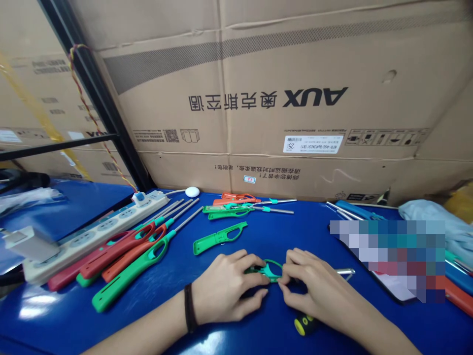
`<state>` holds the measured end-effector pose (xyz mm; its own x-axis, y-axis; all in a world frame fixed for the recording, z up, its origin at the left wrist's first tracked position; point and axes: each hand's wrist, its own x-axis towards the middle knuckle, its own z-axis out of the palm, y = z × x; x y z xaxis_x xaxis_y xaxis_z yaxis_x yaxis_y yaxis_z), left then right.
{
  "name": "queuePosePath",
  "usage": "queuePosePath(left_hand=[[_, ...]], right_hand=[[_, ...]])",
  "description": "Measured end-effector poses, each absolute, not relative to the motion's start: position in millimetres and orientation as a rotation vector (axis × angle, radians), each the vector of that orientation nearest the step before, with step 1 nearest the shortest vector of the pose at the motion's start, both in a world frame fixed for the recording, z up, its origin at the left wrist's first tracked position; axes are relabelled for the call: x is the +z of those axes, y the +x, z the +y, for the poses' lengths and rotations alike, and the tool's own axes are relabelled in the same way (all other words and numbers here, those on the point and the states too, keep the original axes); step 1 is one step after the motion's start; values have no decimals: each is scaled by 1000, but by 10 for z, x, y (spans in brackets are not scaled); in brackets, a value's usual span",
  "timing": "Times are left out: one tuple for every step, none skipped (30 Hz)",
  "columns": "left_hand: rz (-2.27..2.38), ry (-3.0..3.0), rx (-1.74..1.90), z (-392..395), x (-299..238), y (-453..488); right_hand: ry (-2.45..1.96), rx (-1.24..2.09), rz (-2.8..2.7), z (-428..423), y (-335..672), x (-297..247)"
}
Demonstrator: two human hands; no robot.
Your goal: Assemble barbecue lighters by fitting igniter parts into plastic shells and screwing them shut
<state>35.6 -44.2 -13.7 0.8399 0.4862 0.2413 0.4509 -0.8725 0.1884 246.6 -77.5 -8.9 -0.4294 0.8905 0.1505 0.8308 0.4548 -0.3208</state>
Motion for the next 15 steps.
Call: queuePosePath(left_hand=[[738,2912,415,-447,-135,359],[735,2926,405,-449,-133,360],[731,2931,400,-445,-133,360],[723,2924,402,-436,-133,356],[707,2904,417,-421,-133,351],[683,2869,444,-401,-133,343],[656,2821,482,-377,-133,333],[628,2766,526,-352,-133,324],[603,2708,567,-327,-133,314],[586,2656,604,-305,-133,305],[574,2612,632,-286,-133,298],[565,2581,650,-272,-133,292],[557,2561,661,-262,-132,287],[550,2550,667,-255,-132,283],[545,2543,672,-251,-131,280]], right_hand=[[-1487,288,-2404,-775,2459,-89],[-1499,289,-2397,-774,2454,-89],[-1511,290,-2391,-771,2451,-89],[-1520,290,-2385,-768,2450,-88],[-1522,294,-2383,-765,2451,-88],[-1519,297,-2382,-763,2454,-88],[-1509,299,-2384,-762,2457,-89],[-1497,296,-2387,-764,2461,-90],[-1486,289,-2392,-767,2465,-91],[-1478,278,-2396,-771,2468,-92],[-1474,266,-2399,-775,2470,-94],[-1471,253,-2401,-779,2472,-96],[-1468,243,-2404,-782,2473,-99],[-1466,235,-2407,-784,2473,-103],[-1462,230,-2409,-784,2473,-110]])
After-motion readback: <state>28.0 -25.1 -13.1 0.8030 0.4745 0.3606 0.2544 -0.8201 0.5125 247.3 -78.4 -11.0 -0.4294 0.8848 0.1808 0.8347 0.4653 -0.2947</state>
